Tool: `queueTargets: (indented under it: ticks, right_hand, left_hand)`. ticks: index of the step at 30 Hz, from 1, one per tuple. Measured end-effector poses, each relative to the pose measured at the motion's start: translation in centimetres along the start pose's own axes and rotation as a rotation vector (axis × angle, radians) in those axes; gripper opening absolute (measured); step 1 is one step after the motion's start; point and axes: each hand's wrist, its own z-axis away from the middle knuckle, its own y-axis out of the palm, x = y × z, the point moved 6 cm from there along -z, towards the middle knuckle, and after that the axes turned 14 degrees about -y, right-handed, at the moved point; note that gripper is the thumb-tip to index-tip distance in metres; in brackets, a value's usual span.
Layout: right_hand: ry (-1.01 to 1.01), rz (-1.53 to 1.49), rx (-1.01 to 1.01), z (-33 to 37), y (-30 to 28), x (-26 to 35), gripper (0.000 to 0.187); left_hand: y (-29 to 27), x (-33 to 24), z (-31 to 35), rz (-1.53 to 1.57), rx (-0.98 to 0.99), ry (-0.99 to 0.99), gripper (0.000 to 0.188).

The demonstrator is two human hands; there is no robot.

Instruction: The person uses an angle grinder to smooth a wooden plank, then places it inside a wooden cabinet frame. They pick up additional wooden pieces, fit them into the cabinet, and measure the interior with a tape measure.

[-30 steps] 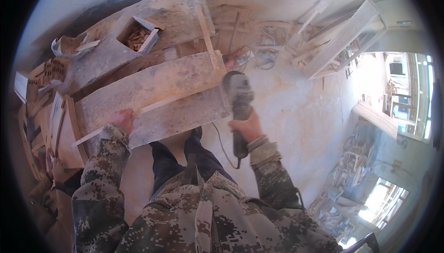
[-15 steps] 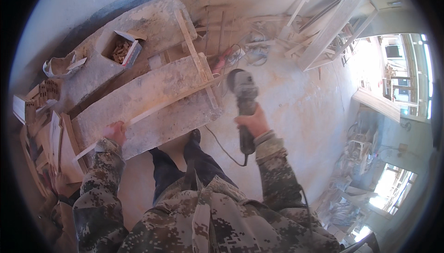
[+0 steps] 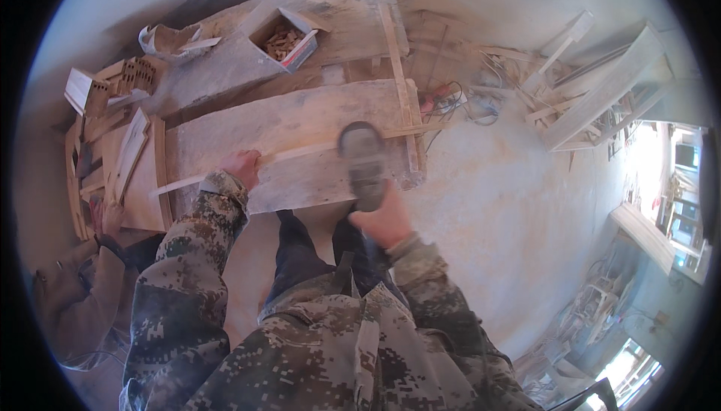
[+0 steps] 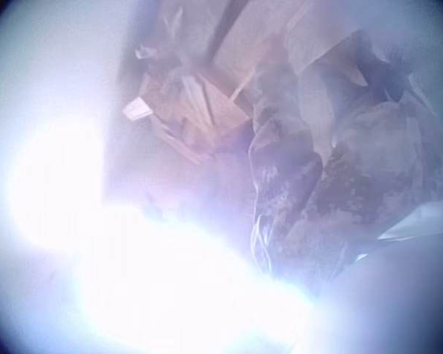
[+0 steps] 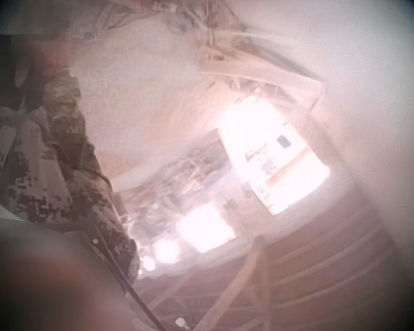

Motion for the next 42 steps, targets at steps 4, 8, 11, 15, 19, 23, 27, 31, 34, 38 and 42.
queueTargets:
  ticks: [4, 8, 11, 15, 19, 23, 27, 31, 34, 38, 42]
  right_hand:
    - [0.055, 0.147, 0.292, 0.0, 7.8, 2.6, 0.09]
    - [0.04, 0.117, 0.319, 0.2, 7.9, 1.7, 0.094]
    - [0.018, 0.02, 0.119, 0.3, 3.2, -0.2, 0.094]
    - [0.053, 0.015, -0.099, 0.6, -6.7, -2.8, 0.075]
    - [0.224, -0.306, -0.437, 3.0, -16.1, -5.8, 0.052]
    - [0.26, -0.413, -0.707, 10.0, -22.3, -8.1, 0.047]
    - [0.331, -0.607, -0.78, 15.9, -22.7, -11.7, 0.041]
    - [0.422, -0.646, -0.791, 19.4, -19.1, -15.5, 0.04]
    - [0.462, -0.648, -0.72, 20.2, -15.8, -17.1, 0.042]
    - [0.439, -0.554, -0.66, 20.4, -14.5, -16.5, 0.047]
    - [0.395, -0.449, -0.643, 20.3, -15.5, -14.3, 0.046]
  left_hand:
    - [0.3, -0.1, -0.1, 0.026, -0.009, 0.057, 0.012]
    - [0.2, 0.0, -0.1, 0.048, -0.023, 0.093, 0.011]
    - [0.3, -0.1, -0.1, 0.062, -0.034, 0.105, 0.009]
    - [1.1, 0.2, -0.5, -0.048, -0.038, 0.067, 0.01]
    - [1.0, 0.0, -0.1, -0.046, -0.024, 0.025, 0.01]
    - [-2.6, -1.6, 1.9, 0.249, -0.019, -0.068, 0.012]
    - [-8.9, -4.6, 3.3, 0.368, -0.106, -0.296, 0.015]
    - [-12.5, -8.4, 4.5, 1.019, -0.214, -0.421, 0.019]
    - [-12.4, -10.3, 4.8, 1.314, -0.247, -0.393, 0.025]
    - [-8.2, -9.9, 4.5, 1.193, -0.317, -0.653, 0.029]
    - [-0.3, -9.3, 4.4, 1.492, -0.374, -0.879, 0.043]
